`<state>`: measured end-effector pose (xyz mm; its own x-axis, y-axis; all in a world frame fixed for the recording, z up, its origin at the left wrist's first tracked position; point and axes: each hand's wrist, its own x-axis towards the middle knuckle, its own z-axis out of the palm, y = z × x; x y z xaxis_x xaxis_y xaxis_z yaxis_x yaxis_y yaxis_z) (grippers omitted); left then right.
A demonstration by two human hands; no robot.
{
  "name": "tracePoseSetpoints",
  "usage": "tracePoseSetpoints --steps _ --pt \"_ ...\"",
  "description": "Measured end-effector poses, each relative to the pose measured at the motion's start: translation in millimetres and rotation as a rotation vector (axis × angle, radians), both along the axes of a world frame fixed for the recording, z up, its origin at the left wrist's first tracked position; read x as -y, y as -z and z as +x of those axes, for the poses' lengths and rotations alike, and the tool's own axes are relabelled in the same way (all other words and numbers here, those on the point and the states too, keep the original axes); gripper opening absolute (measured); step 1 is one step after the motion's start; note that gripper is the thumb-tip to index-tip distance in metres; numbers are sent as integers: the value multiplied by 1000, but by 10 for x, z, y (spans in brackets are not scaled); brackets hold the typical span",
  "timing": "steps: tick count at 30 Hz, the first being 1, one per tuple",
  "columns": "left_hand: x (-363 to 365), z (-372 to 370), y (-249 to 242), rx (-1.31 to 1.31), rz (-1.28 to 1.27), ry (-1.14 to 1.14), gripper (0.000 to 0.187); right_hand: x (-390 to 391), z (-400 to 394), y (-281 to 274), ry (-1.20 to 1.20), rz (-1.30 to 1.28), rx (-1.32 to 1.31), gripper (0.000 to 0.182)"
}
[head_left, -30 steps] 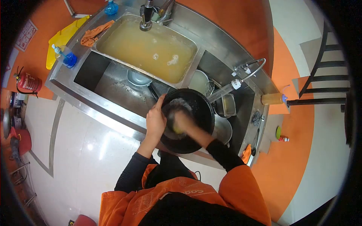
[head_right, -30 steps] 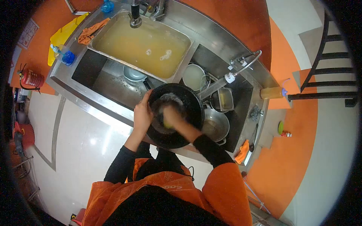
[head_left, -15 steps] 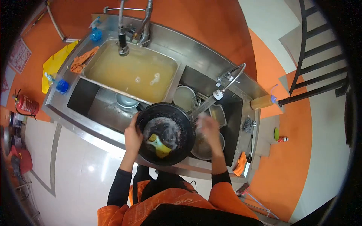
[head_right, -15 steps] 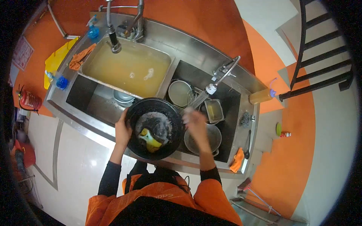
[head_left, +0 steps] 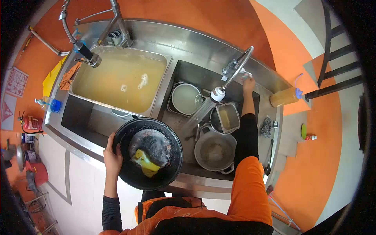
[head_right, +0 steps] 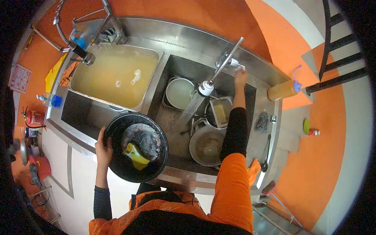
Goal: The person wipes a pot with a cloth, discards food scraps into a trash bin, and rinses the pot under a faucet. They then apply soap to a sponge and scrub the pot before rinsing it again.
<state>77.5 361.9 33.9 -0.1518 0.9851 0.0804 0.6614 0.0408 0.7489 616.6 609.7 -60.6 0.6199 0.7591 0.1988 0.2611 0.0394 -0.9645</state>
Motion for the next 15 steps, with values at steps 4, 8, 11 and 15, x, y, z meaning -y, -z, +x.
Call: tracePoseSetpoints --steps 4,8,11,15 --pt "-11 35 -46 51 -52 -26 40 -139 225 171 -20 27 202 21" --pt "-7 51 -34 43 -69 -30 39 -141 129 -101 -86 56 89 20" --pt "-5 70 -48 13 -49 -27 39 -346 209 -227 -87 -13 157 18" --pt "20 75 -20 -1 -36 -42 39 -344 393 -284 -124 -214 214 16"
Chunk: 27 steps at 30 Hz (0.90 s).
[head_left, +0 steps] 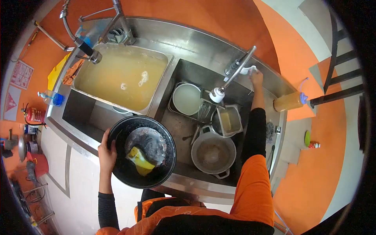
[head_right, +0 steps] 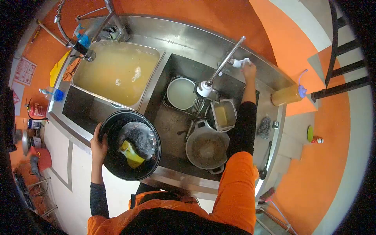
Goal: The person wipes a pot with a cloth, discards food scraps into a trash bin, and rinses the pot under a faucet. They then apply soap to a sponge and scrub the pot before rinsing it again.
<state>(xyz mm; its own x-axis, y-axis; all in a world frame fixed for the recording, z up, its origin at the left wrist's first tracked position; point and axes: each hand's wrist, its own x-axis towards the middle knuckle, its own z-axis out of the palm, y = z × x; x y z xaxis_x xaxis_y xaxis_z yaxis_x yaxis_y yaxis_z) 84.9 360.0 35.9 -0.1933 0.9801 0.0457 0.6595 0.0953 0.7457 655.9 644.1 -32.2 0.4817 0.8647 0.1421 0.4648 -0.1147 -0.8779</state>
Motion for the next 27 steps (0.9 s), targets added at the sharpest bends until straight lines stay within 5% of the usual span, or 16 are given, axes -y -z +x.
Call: tracePoseSetpoints --steps 2,3,4,5,6,7,8,9,12,14,16,20,22,24,26,27 --pt "-4 41 -69 1 -1 -3 37 -80 583 452 -243 -303 889 25" --pt "-8 51 -100 1 -3 -9 35 307 332 108 -714 -471 969 27" --pt "-17 34 -81 3 0 -22 35 512 216 75 -609 -964 381 21" --pt "-21 1 -21 32 32 -4 32 1015 -607 -651 -1306 -783 809 15" --pt "-19 -45 28 57 64 13 30 1368 -973 -803 -1180 -867 461 17" --pt "-9 -71 54 106 23 -30 31 1690 -1300 -769 -1431 -321 406 13" --pt "-14 -92 35 163 -18 -28 32 1957 -1736 -845 -1555 -413 125 14" --pt "-39 -125 -42 87 -68 13 33 2359 -2274 -1032 -1326 -502 -206 15" --pt "-174 -187 -55 48 -42 115 34 2739 -3462 -1109 -1495 -582 67 33" --pt "-316 -199 9 61 10 209 36 3061 -4042 -688 -1125 -246 477 42" --pt "-399 -211 63 112 -9 303 34 3227 -4431 -303 -1014 -352 602 48" --pt "-435 -277 129 234 71 372 31 3187 -4643 -1 -938 -540 678 33" --pt "-395 -334 245 252 47 332 32 3118 -4618 169 -717 -387 742 26" --pt "-367 -350 225 254 21 336 32 2732 -4531 243 -638 -599 812 27" --pt "-356 -350 205 255 0 335 33 2536 -4454 188 -762 -346 962 27" --pt "-355 -344 199 212 -35 319 33 2562 -4526 54 -855 -539 889 23"
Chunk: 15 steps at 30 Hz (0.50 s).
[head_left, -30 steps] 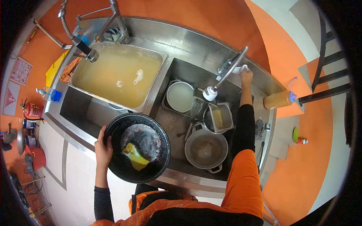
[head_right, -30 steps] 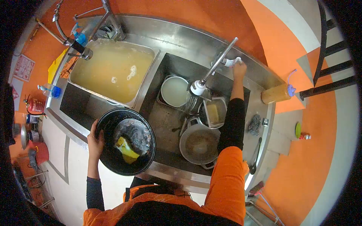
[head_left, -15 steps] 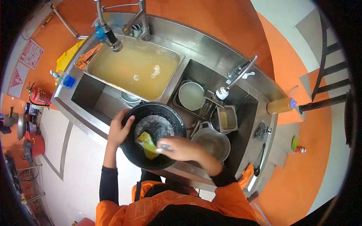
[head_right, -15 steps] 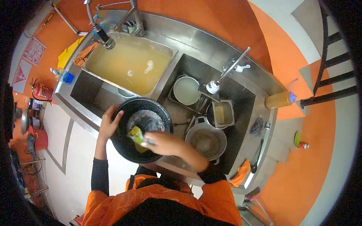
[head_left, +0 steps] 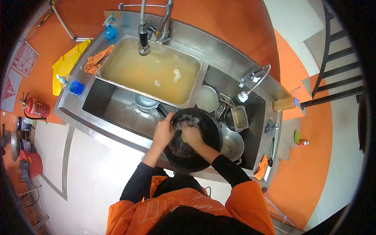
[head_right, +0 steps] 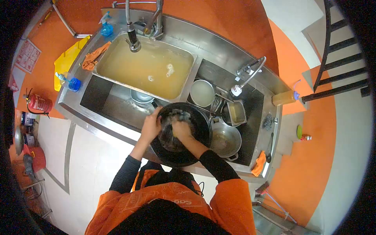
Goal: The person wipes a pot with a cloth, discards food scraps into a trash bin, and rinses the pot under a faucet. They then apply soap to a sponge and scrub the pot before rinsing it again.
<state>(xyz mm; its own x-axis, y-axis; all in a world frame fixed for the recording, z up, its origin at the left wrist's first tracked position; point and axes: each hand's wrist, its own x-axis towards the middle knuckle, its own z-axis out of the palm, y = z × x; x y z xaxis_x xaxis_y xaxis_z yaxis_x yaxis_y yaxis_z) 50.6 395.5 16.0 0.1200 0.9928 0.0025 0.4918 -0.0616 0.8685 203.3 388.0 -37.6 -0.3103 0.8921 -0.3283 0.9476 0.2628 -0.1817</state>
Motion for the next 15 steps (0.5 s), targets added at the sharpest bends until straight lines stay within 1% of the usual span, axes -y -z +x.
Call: tracePoseSetpoints --steps 1,3,4,5,7,8,9,11,12,14,15 --pt "7 12 -5 -45 -31 -13 34 105 -64 33 2 -2 12 23" --pt "16 10 -16 13 4 -22 36 417 -166 256 -360 -75 -16 25" --pt "4 1 -5 -19 -29 -24 38 418 -148 431 -477 616 -179 24" --pt "-3 -6 7 -51 -64 -25 40 344 -171 362 -476 610 -171 24" --pt "-19 -13 -3 -16 -49 -4 42 33 -209 116 12 -151 19 25" --pt "1 -16 -7 7 -32 18 43 -64 -184 165 81 10 -180 16" --pt "7 -17 -23 9 -33 18 43 20 -206 207 81 8 -178 16" --pt "26 -3 -59 -10 -87 -22 48 309 -255 224 -200 -56 -36 24" --pt "24 -9 -58 -6 -88 -22 48 371 -245 231 -201 -58 -32 24" --pt "30 -15 -60 27 -65 -34 42 476 -191 233 -231 -76 94 24" --pt "39 -14 -67 26 -68 -32 42 505 -160 232 -245 -86 154 25"
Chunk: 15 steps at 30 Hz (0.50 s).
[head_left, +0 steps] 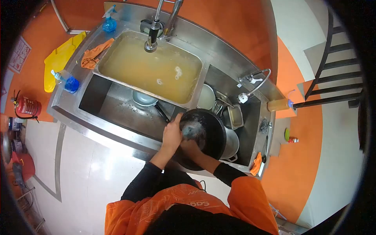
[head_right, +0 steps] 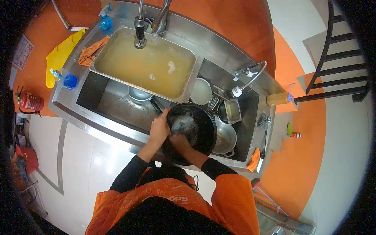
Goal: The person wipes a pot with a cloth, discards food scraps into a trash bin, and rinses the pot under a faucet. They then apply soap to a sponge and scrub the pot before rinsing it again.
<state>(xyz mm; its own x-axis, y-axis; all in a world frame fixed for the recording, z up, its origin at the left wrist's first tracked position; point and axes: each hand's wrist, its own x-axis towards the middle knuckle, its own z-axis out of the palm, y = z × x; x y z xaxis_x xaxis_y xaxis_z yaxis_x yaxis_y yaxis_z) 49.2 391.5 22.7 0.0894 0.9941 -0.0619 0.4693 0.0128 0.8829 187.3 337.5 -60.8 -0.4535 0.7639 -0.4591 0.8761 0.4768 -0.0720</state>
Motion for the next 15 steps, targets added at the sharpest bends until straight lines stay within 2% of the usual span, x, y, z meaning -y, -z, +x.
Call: tracePoseSetpoints --steps 1,3,4,6,7,11,13,14,15 --pt "1 12 -10 -31 -22 10 43 -117 105 -5 -1 -2 1 25" --pt "16 34 -7 -57 -55 12 44 -443 314 -88 261 206 -86 22" --pt "22 34 1 -49 -33 8 45 -380 303 -99 266 199 -86 22" --pt "-14 30 -3 -39 1 0 46 -288 261 -178 216 -92 51 13" --pt "-8 30 2 -33 -1 3 47 -58 220 -118 88 26 -42 14" --pt "13 22 -46 -70 -64 5 48 -26 254 -244 57 -54 -11 17" --pt "6 11 -31 -70 -60 3 51 -263 370 -43 283 -9 -3 25" --pt "0 17 -26 -70 -52 -1 54 -387 397 -101 282 -9 2 25" --pt "4 32 -35 -66 -52 -2 54 -502 419 -183 367 112 -22 24"
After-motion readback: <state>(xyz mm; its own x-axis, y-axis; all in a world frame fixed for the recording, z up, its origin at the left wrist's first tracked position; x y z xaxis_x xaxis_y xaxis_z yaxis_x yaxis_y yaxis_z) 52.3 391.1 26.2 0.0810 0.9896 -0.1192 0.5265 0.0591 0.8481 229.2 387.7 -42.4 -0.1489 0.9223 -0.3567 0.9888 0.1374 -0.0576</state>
